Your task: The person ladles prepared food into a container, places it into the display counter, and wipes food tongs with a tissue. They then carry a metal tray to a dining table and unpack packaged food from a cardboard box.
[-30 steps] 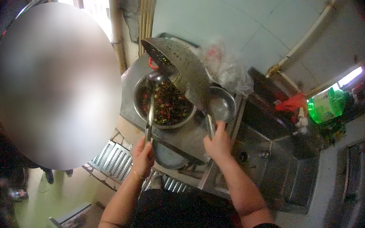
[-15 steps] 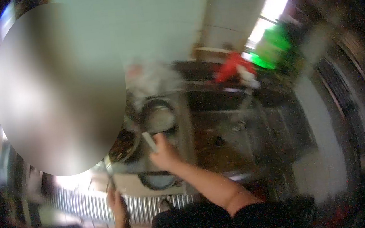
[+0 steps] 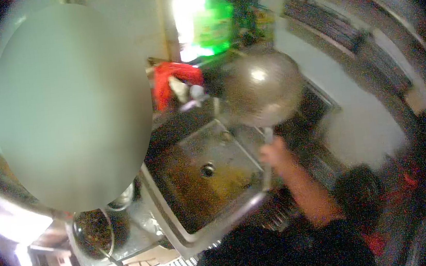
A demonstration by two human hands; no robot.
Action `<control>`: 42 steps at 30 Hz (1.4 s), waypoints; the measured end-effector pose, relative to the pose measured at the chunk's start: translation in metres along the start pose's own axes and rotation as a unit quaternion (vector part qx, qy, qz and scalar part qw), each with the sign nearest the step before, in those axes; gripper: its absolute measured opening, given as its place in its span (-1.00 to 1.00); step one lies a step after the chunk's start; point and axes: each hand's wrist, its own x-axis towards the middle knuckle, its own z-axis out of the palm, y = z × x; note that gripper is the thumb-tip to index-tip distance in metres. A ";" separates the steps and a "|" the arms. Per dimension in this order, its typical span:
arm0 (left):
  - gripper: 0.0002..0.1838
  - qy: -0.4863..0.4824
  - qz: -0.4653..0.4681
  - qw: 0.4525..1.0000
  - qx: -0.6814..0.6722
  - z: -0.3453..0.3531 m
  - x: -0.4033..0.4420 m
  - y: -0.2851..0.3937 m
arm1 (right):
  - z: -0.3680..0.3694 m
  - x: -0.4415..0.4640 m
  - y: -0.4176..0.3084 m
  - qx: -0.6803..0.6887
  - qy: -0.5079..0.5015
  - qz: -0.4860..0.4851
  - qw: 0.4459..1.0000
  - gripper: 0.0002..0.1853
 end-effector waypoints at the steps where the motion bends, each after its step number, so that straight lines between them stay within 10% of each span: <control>1: -0.53 0.038 -0.108 0.983 0.145 0.026 -0.024 0.030 | -0.026 0.044 0.012 -0.007 -0.001 0.025 1.000 -0.72; 5: -0.52 0.018 -0.070 0.997 -0.004 0.048 -0.045 0.009 | -0.099 0.205 0.074 0.226 -0.185 0.033 0.956 -0.79; 9: -0.81 0.078 -0.109 0.989 -0.060 0.088 -0.071 0.038 | -0.005 0.343 0.015 0.144 -0.194 0.015 0.970 -0.79; 17: -0.76 0.016 -0.154 0.987 -0.045 0.071 -0.080 0.041 | 0.123 0.353 -0.021 0.030 -0.113 -0.048 0.992 -0.67; 24: -0.58 -0.070 -0.117 0.990 0.044 0.039 -0.069 0.049 | 0.097 0.188 -0.007 0.091 0.073 -0.174 0.978 -0.53; 30: -0.49 -0.193 0.035 0.956 0.220 0.016 -0.047 0.025 | 0.288 -0.228 0.030 0.028 -0.502 -0.200 0.841 -0.46; 37: -0.29 -0.379 0.058 0.908 0.167 -0.058 0.030 0.027 | 0.374 -0.308 0.039 0.019 -0.411 -0.129 0.902 -0.54; 39: -0.30 -0.128 -0.273 0.953 -0.013 -0.054 0.081 0.035 | 0.359 -0.299 0.017 -0.062 -0.455 -0.135 0.878 -0.57; 42: -0.50 -0.041 -0.346 0.920 -0.178 -0.031 0.134 0.049 | 0.347 -0.309 0.002 -0.137 -0.460 -0.101 0.871 -0.50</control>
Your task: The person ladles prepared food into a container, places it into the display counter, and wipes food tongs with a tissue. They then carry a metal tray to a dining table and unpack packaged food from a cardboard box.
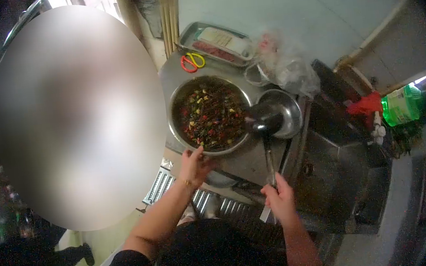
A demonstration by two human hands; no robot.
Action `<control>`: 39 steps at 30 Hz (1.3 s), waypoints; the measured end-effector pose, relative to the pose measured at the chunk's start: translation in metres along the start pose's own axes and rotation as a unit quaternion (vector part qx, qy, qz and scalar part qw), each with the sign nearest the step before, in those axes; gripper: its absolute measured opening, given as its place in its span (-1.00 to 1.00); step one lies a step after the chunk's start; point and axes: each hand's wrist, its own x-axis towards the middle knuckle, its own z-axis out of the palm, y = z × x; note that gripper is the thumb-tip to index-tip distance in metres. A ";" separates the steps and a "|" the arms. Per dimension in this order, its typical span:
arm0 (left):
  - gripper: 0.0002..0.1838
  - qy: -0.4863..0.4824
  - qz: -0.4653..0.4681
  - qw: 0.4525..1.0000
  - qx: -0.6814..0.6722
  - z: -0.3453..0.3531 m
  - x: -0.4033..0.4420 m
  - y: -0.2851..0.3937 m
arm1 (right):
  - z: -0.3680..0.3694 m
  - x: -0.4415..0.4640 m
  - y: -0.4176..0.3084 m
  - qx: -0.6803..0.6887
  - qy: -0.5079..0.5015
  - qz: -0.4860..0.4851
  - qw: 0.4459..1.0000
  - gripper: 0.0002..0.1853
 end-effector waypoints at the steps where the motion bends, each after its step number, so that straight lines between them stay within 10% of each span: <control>1: -0.55 -0.024 -0.020 0.999 -0.028 -0.004 0.028 -0.003 | -0.003 -0.004 0.001 -0.033 -0.007 0.022 0.999 -0.47; 5: -0.66 -0.007 -0.030 0.999 -0.032 0.000 0.062 -0.006 | 0.006 0.000 0.001 -0.172 -0.001 -0.152 0.973 -0.43; 16: -0.70 -0.018 -0.051 0.990 -0.129 -0.096 0.003 0.021 | 0.052 0.061 -0.088 -0.429 -0.233 -0.265 0.831 -0.48; 19: -0.72 0.032 0.038 0.987 -0.151 -0.107 -0.054 0.062 | 0.121 0.066 -0.123 -0.434 -0.334 -0.184 0.816 -0.47; 26: -0.71 0.141 0.214 0.921 -0.294 -0.256 -0.090 0.129 | 0.295 0.059 -0.158 -0.507 -0.505 -0.365 0.596 -0.46; 32: -0.78 0.234 0.206 0.879 -0.361 -0.371 -0.148 0.157 | 0.481 0.027 -0.183 -0.439 -0.549 -0.427 0.568 -0.49; 37: -0.76 0.316 0.362 0.762 -0.434 -0.437 -0.194 0.219 | 0.620 -0.033 -0.181 -0.416 -0.656 -0.405 0.481 -0.42; 39: -0.75 0.339 0.399 0.719 -0.457 -0.466 -0.208 0.242 | 0.668 -0.036 -0.193 -0.408 -0.679 -0.490 0.363 -0.40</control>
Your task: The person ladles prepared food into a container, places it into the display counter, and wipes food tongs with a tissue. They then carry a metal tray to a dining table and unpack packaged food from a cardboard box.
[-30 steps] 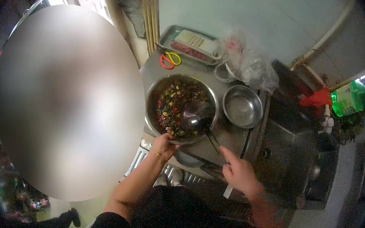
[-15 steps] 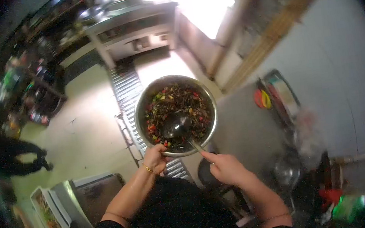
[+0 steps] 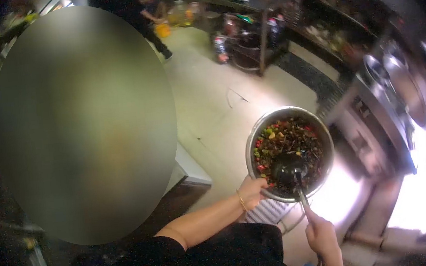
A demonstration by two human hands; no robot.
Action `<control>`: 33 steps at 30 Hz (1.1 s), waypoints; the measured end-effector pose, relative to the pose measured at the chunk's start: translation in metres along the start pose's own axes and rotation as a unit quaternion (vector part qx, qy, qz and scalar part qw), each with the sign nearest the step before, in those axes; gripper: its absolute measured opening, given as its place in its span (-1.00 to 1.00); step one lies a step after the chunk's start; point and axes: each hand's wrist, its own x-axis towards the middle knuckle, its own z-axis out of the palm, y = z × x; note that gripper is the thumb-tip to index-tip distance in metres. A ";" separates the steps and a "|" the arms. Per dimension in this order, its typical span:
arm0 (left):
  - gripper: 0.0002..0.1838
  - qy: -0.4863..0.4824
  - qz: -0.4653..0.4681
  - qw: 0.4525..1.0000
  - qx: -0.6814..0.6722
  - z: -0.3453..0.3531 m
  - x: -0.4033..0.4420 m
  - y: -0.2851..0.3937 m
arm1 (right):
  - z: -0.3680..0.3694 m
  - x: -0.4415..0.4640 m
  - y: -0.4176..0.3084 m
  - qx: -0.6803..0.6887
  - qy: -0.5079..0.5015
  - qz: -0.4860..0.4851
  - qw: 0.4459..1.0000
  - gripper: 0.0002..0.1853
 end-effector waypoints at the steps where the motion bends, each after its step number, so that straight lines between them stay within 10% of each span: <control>1: -0.76 0.014 0.017 0.999 -0.031 -0.002 0.008 0.021 | -0.011 0.024 -0.007 -0.049 -0.019 -0.010 0.999 -0.42; 16: -0.53 -0.013 0.179 0.887 -0.426 -0.016 0.082 0.126 | -0.121 0.370 -0.070 -0.211 -0.294 -0.311 0.879 -0.37; 24: -0.79 0.177 0.307 0.817 -0.456 -0.068 0.093 0.236 | -0.034 0.493 -0.190 -0.158 -0.334 -0.457 0.809 -0.45; 33: -0.56 0.214 0.377 0.752 -0.497 -0.181 0.089 0.393 | 0.047 0.633 -0.411 -0.130 -0.375 -0.512 0.761 -0.46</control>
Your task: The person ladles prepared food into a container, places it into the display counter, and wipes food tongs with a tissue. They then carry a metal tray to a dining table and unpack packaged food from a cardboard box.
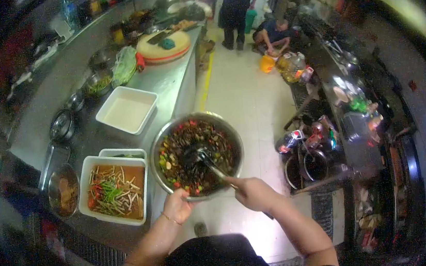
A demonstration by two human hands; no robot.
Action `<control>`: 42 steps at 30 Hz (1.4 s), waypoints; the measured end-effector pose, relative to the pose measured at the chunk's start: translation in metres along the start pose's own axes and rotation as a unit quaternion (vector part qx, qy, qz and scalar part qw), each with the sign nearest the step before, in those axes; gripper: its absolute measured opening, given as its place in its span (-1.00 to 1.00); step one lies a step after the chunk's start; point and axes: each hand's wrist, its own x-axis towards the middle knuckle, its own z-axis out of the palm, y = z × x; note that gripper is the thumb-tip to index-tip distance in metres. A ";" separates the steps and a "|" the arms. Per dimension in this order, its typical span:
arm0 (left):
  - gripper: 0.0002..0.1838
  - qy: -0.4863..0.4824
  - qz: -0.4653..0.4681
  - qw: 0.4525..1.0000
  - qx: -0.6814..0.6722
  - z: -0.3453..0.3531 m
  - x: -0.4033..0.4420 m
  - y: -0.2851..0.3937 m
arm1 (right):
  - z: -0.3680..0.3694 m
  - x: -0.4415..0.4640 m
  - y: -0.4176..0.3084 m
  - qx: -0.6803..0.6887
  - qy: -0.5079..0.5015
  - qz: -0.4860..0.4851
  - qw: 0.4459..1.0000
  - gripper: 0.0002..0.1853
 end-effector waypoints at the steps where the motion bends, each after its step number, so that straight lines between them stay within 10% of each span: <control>1: -0.56 0.014 0.008 1.000 -0.009 0.012 0.015 0.013 | -0.013 0.022 -0.002 -0.019 -0.028 -0.005 0.999 -0.45; 21: -0.61 0.230 0.368 0.883 -0.177 0.057 0.232 0.155 | -0.105 0.513 0.010 -0.063 -0.279 -0.406 0.868 -0.47; 42: -0.49 0.287 0.483 0.745 -0.359 0.083 0.254 0.250 | -0.050 0.680 -0.082 -0.140 -0.413 -0.525 0.731 -0.51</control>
